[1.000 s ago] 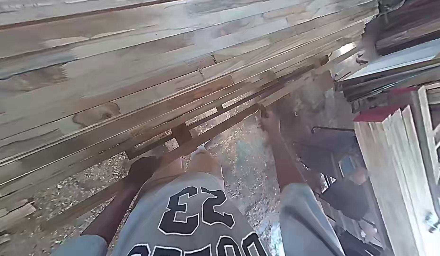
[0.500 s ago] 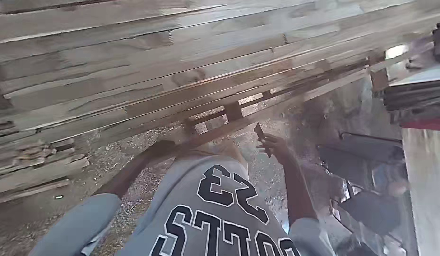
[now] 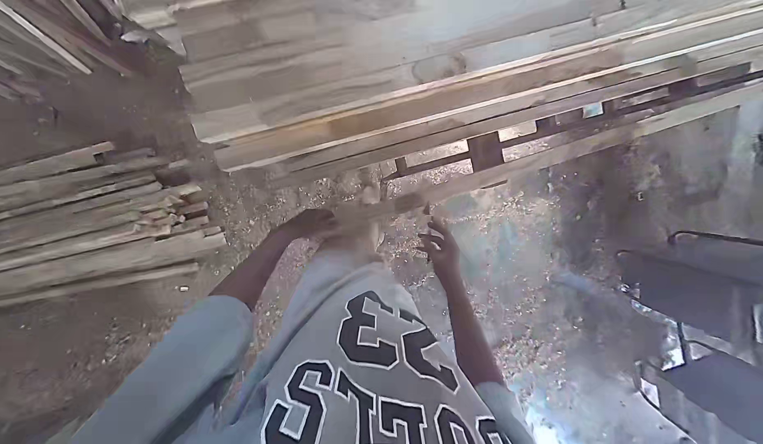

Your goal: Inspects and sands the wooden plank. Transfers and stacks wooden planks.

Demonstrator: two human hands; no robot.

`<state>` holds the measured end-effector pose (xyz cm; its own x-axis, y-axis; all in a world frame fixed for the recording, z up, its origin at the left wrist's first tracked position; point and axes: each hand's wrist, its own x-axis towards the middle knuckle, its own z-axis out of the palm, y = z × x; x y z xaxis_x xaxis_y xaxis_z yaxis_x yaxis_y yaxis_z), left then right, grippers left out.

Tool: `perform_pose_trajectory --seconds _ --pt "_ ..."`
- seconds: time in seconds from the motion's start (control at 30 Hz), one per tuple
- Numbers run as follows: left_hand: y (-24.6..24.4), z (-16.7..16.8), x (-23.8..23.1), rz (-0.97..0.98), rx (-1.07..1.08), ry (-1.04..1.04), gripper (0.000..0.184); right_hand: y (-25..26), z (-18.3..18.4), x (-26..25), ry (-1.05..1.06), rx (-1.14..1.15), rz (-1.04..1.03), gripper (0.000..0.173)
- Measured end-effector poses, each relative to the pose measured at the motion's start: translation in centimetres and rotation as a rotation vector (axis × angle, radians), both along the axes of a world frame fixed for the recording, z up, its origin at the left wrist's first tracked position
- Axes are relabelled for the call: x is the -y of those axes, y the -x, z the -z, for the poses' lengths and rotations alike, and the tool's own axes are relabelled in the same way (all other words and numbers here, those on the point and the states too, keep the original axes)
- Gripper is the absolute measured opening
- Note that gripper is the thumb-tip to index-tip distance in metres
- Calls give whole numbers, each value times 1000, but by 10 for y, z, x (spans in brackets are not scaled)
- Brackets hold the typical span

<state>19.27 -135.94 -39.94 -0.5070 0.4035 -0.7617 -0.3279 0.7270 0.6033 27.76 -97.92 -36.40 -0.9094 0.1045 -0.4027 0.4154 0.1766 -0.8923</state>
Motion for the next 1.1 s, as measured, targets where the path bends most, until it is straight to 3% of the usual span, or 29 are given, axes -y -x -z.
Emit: perform_pose_trajectory --seconds 0.1,0.2,0.3,0.4,0.5,0.63,0.73,0.9,0.97,1.03,1.1 --pt "23 0 -21 172 -5 43 63 3 29 44 -456 -82 -30 48" --pt "17 13 -30 239 -1 91 69 -21 36 73 -738 179 -98 58" --pt "21 8 -37 221 -27 129 77 -14 -3 73 -752 305 -74 58" --pt "13 -7 -32 228 -90 136 80 40 -50 66 -740 378 -51 48" --pt "6 -16 -36 280 -159 165 86 84 -71 86 -662 574 -67 35" --pt "2 -19 -41 348 -243 218 81 69 -83 164 -654 676 -223 32" --pt "0 -21 -39 369 -207 213 81 41 -82 169 -473 758 -212 33" --pt "24 5 -32 241 136 -78 66 -25 -79 146 12 540 348 45" --pt "31 19 -33 264 206 -49 77 -47 -73 151 129 507 491 45" --pt "31 15 -36 223 248 -68 81 -62 -66 161 238 492 592 44" --pt "30 -2 -31 59 361 -162 72 -72 -60 173 340 475 674 44"
